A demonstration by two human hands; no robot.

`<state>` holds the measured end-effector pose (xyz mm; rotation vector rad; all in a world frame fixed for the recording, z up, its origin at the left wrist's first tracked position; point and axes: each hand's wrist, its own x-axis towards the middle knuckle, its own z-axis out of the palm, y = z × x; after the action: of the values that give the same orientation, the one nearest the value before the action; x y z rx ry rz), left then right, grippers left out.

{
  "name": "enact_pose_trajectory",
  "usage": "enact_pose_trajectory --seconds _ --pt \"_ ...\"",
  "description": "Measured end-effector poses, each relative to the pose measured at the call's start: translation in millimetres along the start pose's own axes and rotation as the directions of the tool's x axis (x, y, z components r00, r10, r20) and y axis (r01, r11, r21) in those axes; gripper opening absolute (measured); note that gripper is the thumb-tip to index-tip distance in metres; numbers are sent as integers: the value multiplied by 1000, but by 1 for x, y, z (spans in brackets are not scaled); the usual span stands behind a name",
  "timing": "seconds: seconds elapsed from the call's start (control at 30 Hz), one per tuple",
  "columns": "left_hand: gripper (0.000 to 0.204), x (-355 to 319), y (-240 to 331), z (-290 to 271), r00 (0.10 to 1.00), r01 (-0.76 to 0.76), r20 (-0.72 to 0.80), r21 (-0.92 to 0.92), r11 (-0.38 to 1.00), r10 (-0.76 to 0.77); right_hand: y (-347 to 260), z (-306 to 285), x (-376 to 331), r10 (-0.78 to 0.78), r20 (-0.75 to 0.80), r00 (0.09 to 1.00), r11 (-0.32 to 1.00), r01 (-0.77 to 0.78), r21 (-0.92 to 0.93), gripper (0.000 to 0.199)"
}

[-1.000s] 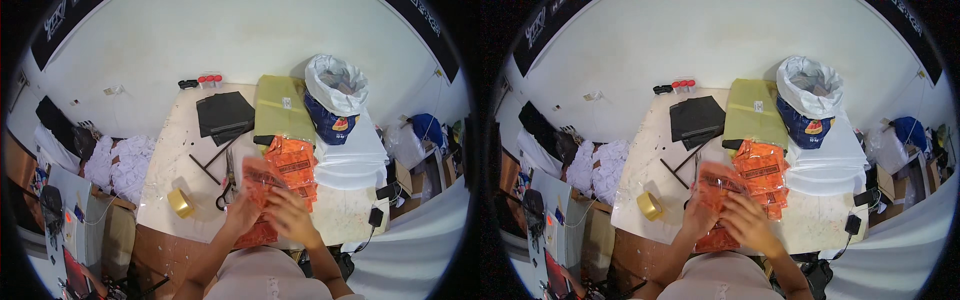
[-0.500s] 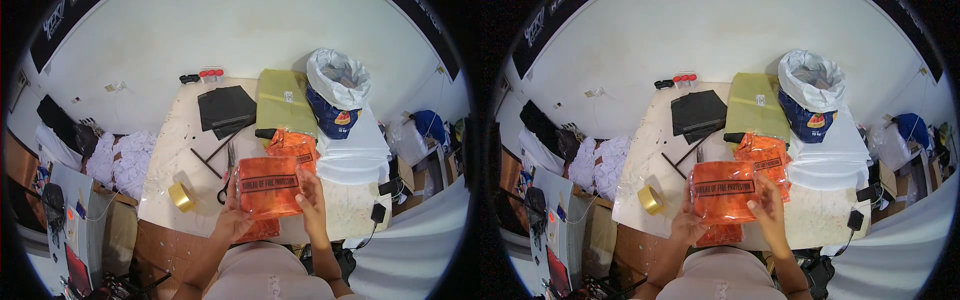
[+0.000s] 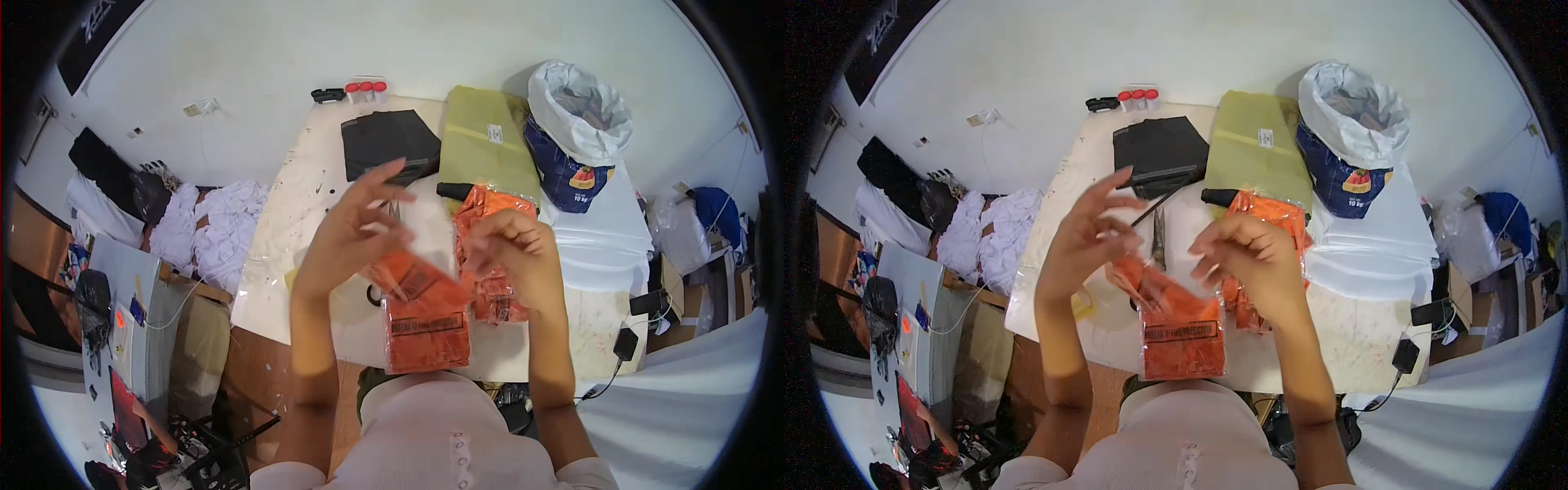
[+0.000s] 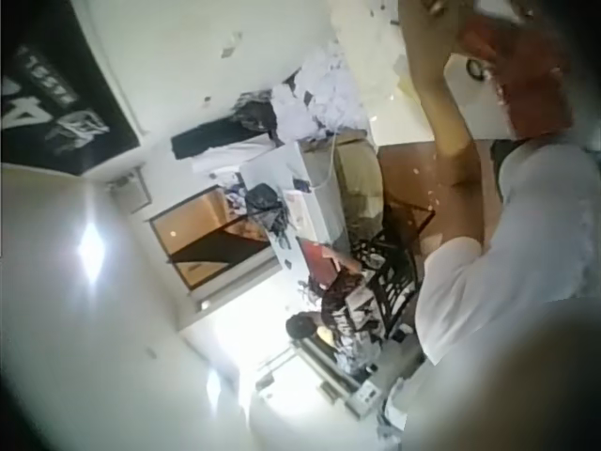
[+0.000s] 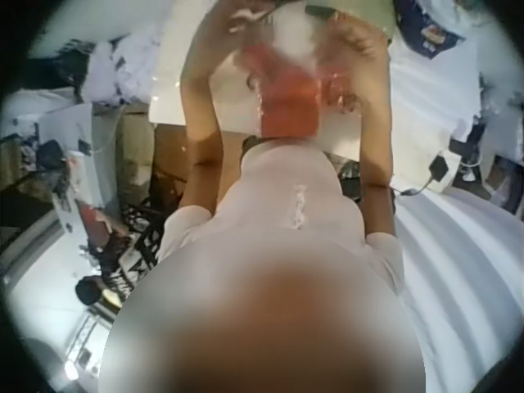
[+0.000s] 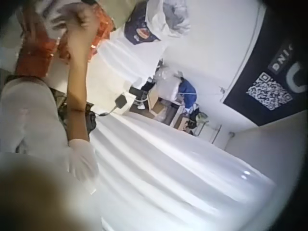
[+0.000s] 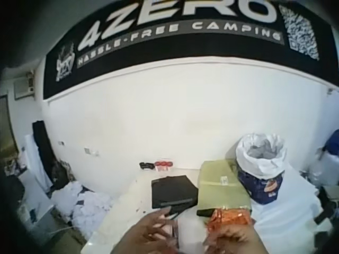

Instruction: Sorting and counting small orange packets on a workbench.

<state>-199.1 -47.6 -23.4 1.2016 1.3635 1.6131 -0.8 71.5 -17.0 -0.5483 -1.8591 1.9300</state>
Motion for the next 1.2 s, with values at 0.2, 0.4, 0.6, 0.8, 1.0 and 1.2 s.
enact_pose_trajectory --seconds 0.2,0.4,0.6,0.8,1.0,1.2 --pt "43 -25 -92 -10 959 246 88 204 948 -268 46 15 -9 -130 237 963 875 224 -429 43" --pt "37 -89 -195 -51 920 298 -318 190 935 -229 103 -52 -13 44 -418 907 999 -45 8 27" --pt "44 -59 -203 -22 999 11 11 779 626 -31 136 -61 -16 -108 -311 944 949 5 -315 21" --pt "31 -8 -227 -29 964 -251 261 842 477 48 132 -42 5 -299 -56 953 714 184 -676 20" --pt "14 39 -183 -13 960 -279 141 414 867 242 122 -53 3 -277 -247 928 857 123 -500 23" --pt "15 72 -90 4 982 43 180 98 994 -60 62 -18 31 -492 -293 820 784 272 -557 36"
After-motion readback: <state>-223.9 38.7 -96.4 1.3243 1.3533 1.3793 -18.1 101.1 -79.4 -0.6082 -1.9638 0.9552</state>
